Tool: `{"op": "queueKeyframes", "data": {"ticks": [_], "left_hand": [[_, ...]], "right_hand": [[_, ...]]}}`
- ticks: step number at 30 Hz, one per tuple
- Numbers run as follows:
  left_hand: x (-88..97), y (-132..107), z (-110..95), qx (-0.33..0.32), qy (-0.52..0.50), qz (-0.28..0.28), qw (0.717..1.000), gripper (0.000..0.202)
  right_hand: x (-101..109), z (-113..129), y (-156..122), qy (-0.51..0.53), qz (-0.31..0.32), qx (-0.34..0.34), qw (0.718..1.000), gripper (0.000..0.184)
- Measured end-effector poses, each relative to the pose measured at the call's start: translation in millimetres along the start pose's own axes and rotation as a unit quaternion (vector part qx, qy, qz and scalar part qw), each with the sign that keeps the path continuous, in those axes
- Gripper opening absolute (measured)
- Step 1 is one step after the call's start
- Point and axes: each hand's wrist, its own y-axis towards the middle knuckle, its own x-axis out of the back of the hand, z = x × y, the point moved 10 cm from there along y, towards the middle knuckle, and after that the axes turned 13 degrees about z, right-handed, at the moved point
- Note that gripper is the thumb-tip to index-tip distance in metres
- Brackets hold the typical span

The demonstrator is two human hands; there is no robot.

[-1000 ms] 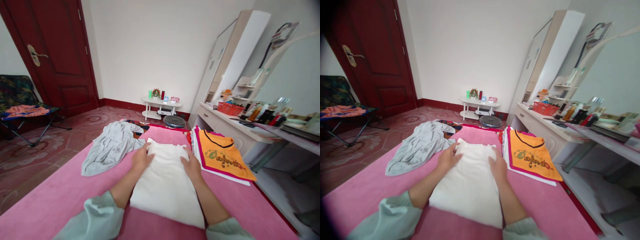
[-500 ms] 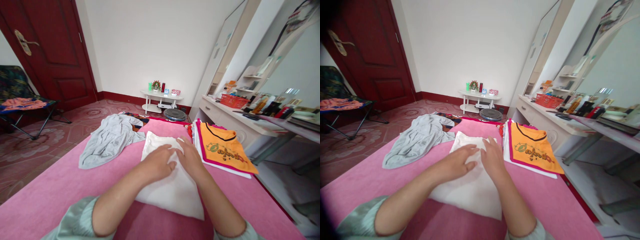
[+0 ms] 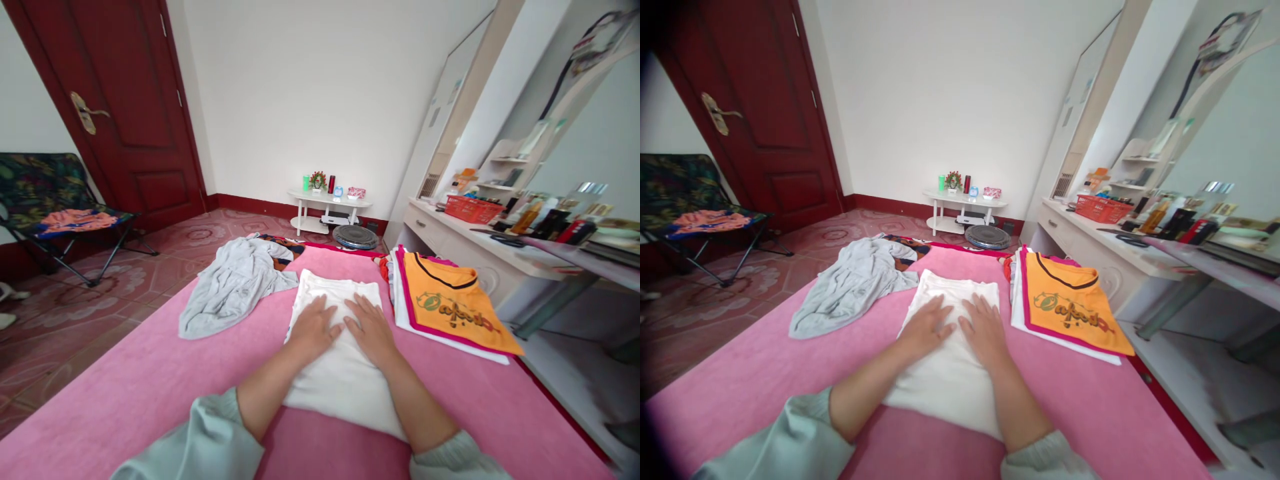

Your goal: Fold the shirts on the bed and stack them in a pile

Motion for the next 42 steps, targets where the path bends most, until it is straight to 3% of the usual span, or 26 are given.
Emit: {"op": "queueKeyframes", "data": {"ticks": [2,4,7,16,21,23,26,29,31,34,37,42], "left_hand": [[20.0,7.7,28.3,0.057,-0.038,-0.077,0.995,0.041],[37.1,13.8,54.5,0.111,-0.055,-0.140,0.982,0.040],[49.8,26.0,75.7,0.149,-0.056,-0.154,0.975,0.045],[60.5,50.9,79.0,0.154,0.007,-0.124,0.980,0.031],[72.2,55.9,67.1,0.090,0.020,-0.153,0.984,0.028],[76.0,56.0,61.0,0.069,0.059,-0.162,0.983,0.031],[72.4,56.8,53.3,0.071,0.117,-0.134,0.982,0.028],[66.7,48.4,29.9,0.067,0.159,-0.130,0.976,0.024],[49.7,41.4,3.6,0.025,0.166,-0.099,0.981,0.028],[10.1,31.8,-26.4,-0.051,0.125,-0.017,0.991,0.047],[-8.4,32.6,-17.8,-0.030,0.104,0.007,0.994,0.059],[-2.5,53.4,19.6,0.035,0.103,0.022,0.994,0.067]], "right_hand": [[10.9,-5.9,-1.3,0.033,-0.056,0.003,0.998,0.038],[23.2,-16.7,-5.3,0.046,-0.122,-0.027,0.991,0.032],[31.5,-30.9,-11.1,0.037,-0.170,-0.088,0.981,0.028],[20.3,-42.8,-1.8,0.010,-0.125,-0.133,0.983,0.041],[35.1,-43.1,-1.9,0.030,-0.190,-0.105,0.976,0.042],[35.7,-43.7,0.4,0.030,-0.188,-0.105,0.976,0.041],[29.8,-42.3,5.4,0.006,-0.143,-0.127,0.982,0.040],[34.5,-30.0,2.7,-0.031,-0.154,-0.118,0.980,0.047],[30.6,-16.5,5.1,-0.048,-0.132,-0.072,0.987,0.050],[4.1,-7.4,15.3,-0.055,-0.013,-0.021,0.998,0.051],[-12.4,-17.5,20.6,-0.064,0.050,-0.055,0.995,0.056],[-13.7,-22.3,22.0,-0.080,0.060,-0.094,0.991,0.060]]}}
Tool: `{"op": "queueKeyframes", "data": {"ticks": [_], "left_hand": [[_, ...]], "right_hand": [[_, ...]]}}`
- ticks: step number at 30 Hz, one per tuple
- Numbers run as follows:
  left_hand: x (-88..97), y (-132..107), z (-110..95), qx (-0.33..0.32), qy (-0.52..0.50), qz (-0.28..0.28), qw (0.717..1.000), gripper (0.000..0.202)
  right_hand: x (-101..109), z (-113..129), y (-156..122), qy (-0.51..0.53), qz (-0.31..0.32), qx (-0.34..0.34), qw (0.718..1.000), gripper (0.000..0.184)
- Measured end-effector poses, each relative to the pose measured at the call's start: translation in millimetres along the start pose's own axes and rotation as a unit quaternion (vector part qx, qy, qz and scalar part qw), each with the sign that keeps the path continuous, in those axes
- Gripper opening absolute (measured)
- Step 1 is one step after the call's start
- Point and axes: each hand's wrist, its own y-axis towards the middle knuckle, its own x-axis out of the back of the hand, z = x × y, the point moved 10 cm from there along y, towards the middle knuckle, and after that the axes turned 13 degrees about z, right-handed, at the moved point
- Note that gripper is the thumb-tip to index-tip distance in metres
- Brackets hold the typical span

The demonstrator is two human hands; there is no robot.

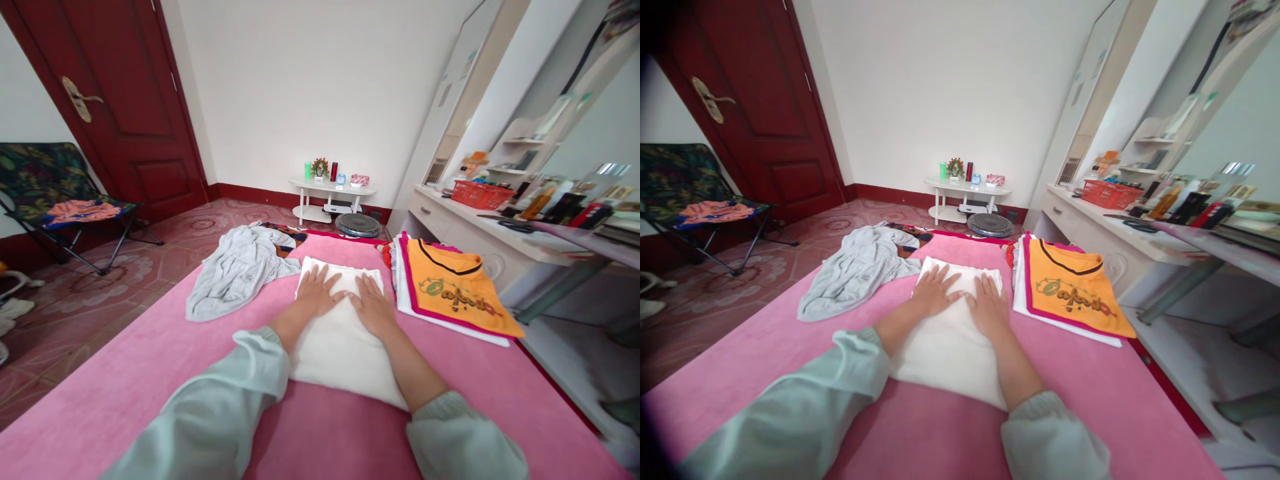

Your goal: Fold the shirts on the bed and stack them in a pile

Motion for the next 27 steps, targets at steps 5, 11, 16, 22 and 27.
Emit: {"op": "queueKeyframes", "data": {"ticks": [5,11,16,22,27], "left_hand": [[-0.9,-13.2,9.1,0.012,0.005,-0.003,1.000,0.067],[2.1,-42.7,-2.9,0.018,0.019,0.064,0.998,0.066],[8.0,-62.1,-30.4,0.074,0.014,0.066,0.995,0.050],[-9.3,-127.0,-33.7,0.000,0.006,-0.063,0.998,0.058],[-15.8,-146.0,-13.5,0.015,-0.004,-0.043,0.999,0.067]], "right_hand": [[-4.4,0.5,-5.7,0.004,0.024,0.001,1.000,0.065],[8.1,12.9,-15.3,-0.004,0.082,-0.043,0.996,0.065],[24.0,48.4,-41.3,-0.005,0.069,-0.068,0.995,0.047],[-1.1,48.9,-90.6,0.009,-0.004,-0.030,1.000,0.056],[-8.8,35.1,-104.3,0.012,0.000,-0.020,1.000,0.058]]}}
